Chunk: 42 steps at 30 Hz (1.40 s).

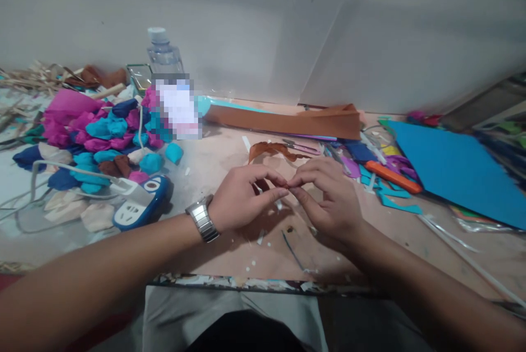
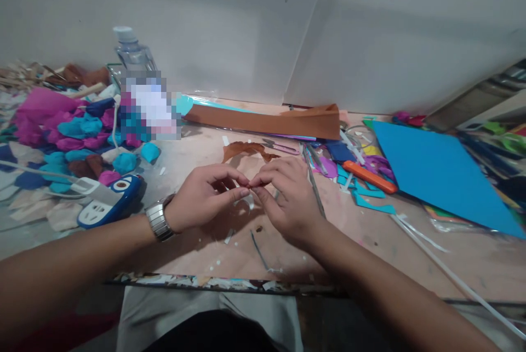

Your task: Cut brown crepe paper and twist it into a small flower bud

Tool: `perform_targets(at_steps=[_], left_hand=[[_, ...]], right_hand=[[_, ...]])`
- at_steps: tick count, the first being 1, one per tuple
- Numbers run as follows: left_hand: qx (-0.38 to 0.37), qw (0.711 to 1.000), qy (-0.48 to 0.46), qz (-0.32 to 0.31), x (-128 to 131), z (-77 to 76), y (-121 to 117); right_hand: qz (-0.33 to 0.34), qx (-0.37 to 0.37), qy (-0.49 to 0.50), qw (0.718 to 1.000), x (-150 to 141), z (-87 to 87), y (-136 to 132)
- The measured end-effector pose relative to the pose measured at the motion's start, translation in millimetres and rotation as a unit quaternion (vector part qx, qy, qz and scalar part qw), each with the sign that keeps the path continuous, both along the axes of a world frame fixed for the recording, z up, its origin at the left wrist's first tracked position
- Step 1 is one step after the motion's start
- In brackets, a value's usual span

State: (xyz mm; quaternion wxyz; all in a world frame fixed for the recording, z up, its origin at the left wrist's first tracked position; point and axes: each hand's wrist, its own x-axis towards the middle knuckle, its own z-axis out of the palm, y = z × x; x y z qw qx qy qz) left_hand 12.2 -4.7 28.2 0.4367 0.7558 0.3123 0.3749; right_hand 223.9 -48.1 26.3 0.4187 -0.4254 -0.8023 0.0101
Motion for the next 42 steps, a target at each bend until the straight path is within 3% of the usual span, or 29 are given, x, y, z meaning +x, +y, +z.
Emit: perform_targets(at_steps=[17, 32, 42], left_hand=[[0.014, 0.999, -0.029, -0.024, -0.2, -6.8, 0.6], [-0.070, 0.996, -0.035, -0.040, 2.9, -8.3, -1.3], [-0.017, 0.999, -0.015, -0.031, 0.2, -5.5, 0.0]], right_hand=[[0.009, -0.028, 0.041, 0.999, 0.9, -1.5, 1.0], [0.007, -0.032, 0.038, 0.999, -1.4, 3.8, 0.2], [0.002, -0.023, 0.038, 0.999, 1.3, -1.3, 3.0]])
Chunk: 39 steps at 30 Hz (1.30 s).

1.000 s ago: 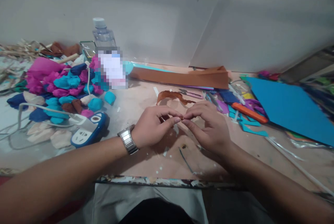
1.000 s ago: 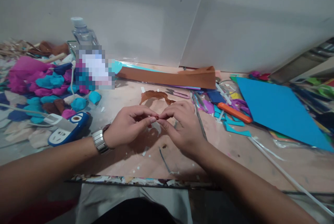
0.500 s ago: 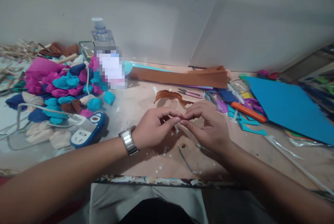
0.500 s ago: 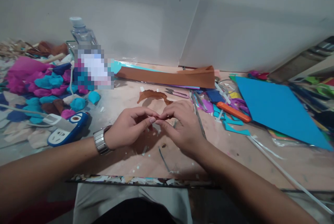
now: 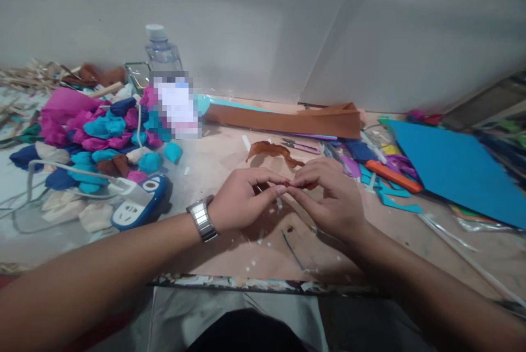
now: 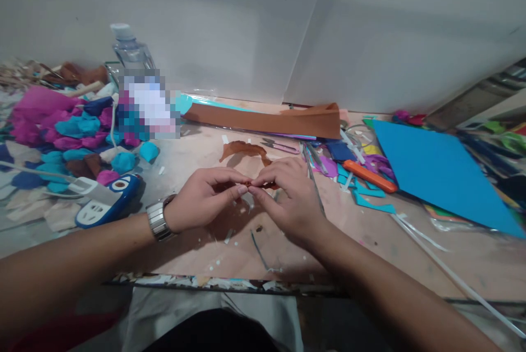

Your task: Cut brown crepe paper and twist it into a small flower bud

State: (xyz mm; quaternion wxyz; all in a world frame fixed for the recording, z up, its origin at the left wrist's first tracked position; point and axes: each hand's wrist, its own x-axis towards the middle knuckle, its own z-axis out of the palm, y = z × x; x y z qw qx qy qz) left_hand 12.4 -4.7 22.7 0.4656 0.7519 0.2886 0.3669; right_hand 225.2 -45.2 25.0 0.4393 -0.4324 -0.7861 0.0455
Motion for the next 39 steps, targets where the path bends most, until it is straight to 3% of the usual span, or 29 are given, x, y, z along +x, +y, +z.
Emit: perform_targets(at_steps=[12, 20, 28, 34, 39], left_hand=[[-0.037, 0.999, 0.005, -0.016, 0, -1.6, 1], [0.014, 0.999, -0.003, -0.033, 1, -3.9, 0], [-0.156, 0.984, -0.015, -0.085, 2, -4.1, 5], [-0.203, 0.977, -0.041, -0.046, 3, -8.4, 11], [-0.183, 0.982, -0.042, -0.026, 3, -8.5, 11]], right_hand=[[-0.007, 0.010, -0.013, 1.000, 1, 3.2, 1], [-0.009, 0.020, -0.014, 1.000, 5, -5.4, 4], [-0.004, 0.024, 0.003, 1.000, 3, -1.5, 3], [-0.002, 0.007, -0.013, 1.000, 5, -5.4, 5], [0.001, -0.004, -0.016, 1.000, 5, -5.2, 5]])
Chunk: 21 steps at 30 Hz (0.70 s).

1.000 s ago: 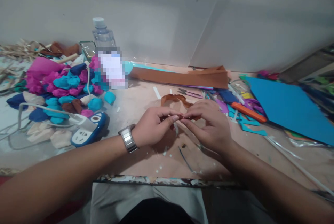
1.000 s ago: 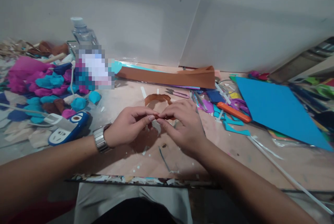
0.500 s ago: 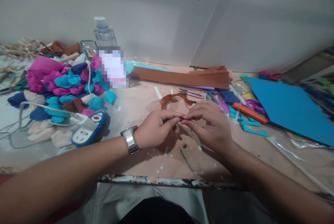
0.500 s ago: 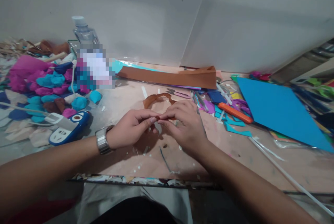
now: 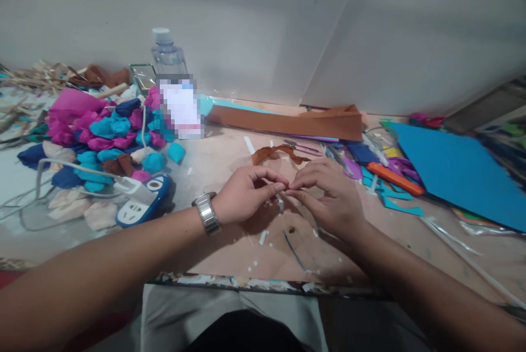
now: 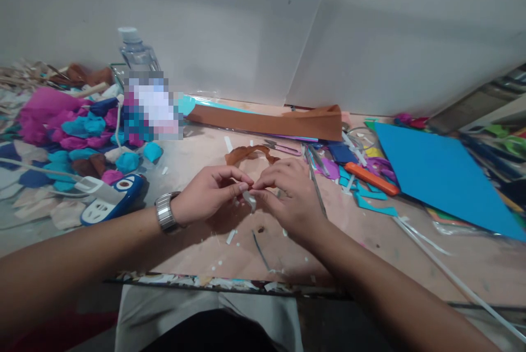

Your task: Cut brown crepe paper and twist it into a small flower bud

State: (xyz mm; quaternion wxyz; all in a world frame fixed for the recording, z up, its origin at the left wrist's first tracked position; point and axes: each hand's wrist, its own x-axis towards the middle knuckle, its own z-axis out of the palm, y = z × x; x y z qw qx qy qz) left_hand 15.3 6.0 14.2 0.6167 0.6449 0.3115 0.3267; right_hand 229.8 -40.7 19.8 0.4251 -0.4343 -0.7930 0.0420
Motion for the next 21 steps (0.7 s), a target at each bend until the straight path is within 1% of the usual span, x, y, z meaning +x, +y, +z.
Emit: perform_targets(at_steps=[6, 11, 16, 21], left_hand=[[0.032, 0.999, 0.011, 0.020, 0.4, 1.1, -4.2], [0.021, 1.000, -0.003, -0.004, 0.9, 0.7, -8.3], [0.040, 0.999, -0.002, -0.009, 1.4, 1.2, -6.8], [-0.031, 0.999, -0.039, -0.008, 4.6, 0.4, -8.0]], right_hand=[[-0.011, -0.004, 0.005, 1.000, -1.2, 1.1, -0.3], [-0.011, -0.007, 0.015, 1.000, -1.8, -0.2, 0.2], [-0.001, 0.000, 0.015, 1.000, -2.5, 0.6, 0.0], [-0.003, -0.007, 0.005, 1.000, -3.2, 4.5, -0.7]])
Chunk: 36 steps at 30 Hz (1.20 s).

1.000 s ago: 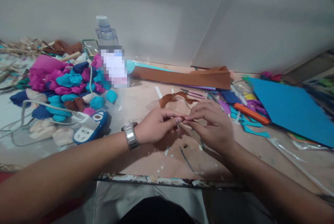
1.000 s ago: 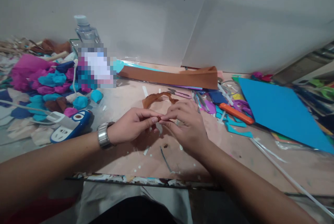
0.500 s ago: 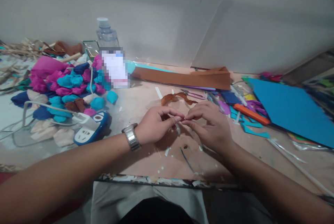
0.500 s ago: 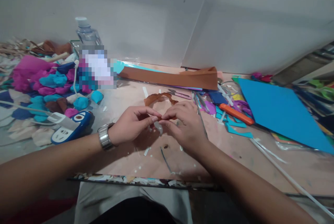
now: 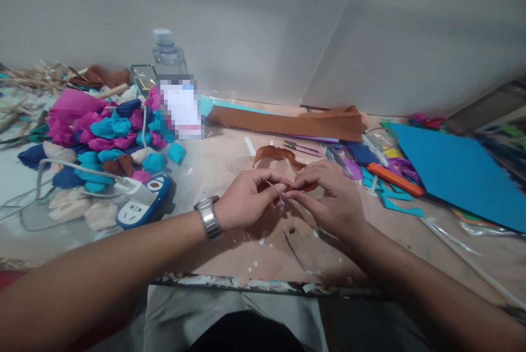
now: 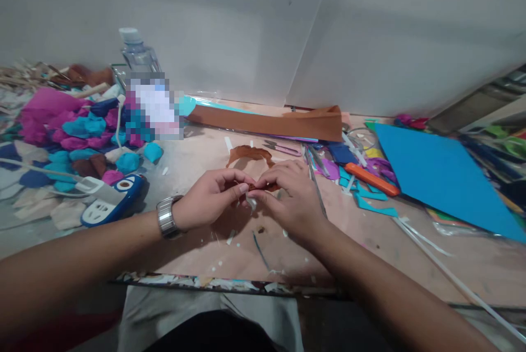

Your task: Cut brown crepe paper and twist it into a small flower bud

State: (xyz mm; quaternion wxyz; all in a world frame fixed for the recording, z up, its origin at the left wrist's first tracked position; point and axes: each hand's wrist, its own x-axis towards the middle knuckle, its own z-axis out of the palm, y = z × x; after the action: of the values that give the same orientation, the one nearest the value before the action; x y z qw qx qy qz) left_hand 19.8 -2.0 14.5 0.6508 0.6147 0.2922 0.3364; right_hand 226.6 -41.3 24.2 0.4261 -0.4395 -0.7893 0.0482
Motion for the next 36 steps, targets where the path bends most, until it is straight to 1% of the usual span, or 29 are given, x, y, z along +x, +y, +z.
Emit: perform_targets(at_steps=[3, 5, 10, 15, 22, 28, 36], left_hand=[[-0.036, 0.999, -0.014, 0.005, 0.0, 0.1, -0.1], [-0.046, 0.999, -0.013, 0.006, -0.9, 0.1, 0.5], [-0.032, 0.999, 0.009, -0.007, -2.5, -0.4, 1.7], [-0.020, 1.000, -0.005, -0.010, -2.7, -1.3, 2.1], [-0.007, 1.000, -0.002, -0.024, -2.7, 0.2, 0.7], [0.017, 1.000, -0.011, -0.018, -1.7, -0.3, -0.3], [-0.023, 0.999, -0.040, -0.017, -1.2, -1.1, 0.1]], right_hand=[[0.003, -0.001, -0.003, 1.000, -1.2, 2.3, -0.8], [0.001, 0.002, 0.000, 1.000, -1.8, 2.8, -1.3], [-0.005, 0.008, 0.003, 1.000, -1.3, 1.0, -1.0], [-0.001, 0.018, 0.003, 1.000, 1.0, -0.6, -0.7], [-0.003, 0.016, 0.010, 1.000, 1.5, -0.9, -1.2], [-0.005, 0.015, 0.005, 1.000, 0.9, -0.5, -0.2], [0.008, 0.019, 0.004, 1.000, -0.3, 3.3, -1.8]])
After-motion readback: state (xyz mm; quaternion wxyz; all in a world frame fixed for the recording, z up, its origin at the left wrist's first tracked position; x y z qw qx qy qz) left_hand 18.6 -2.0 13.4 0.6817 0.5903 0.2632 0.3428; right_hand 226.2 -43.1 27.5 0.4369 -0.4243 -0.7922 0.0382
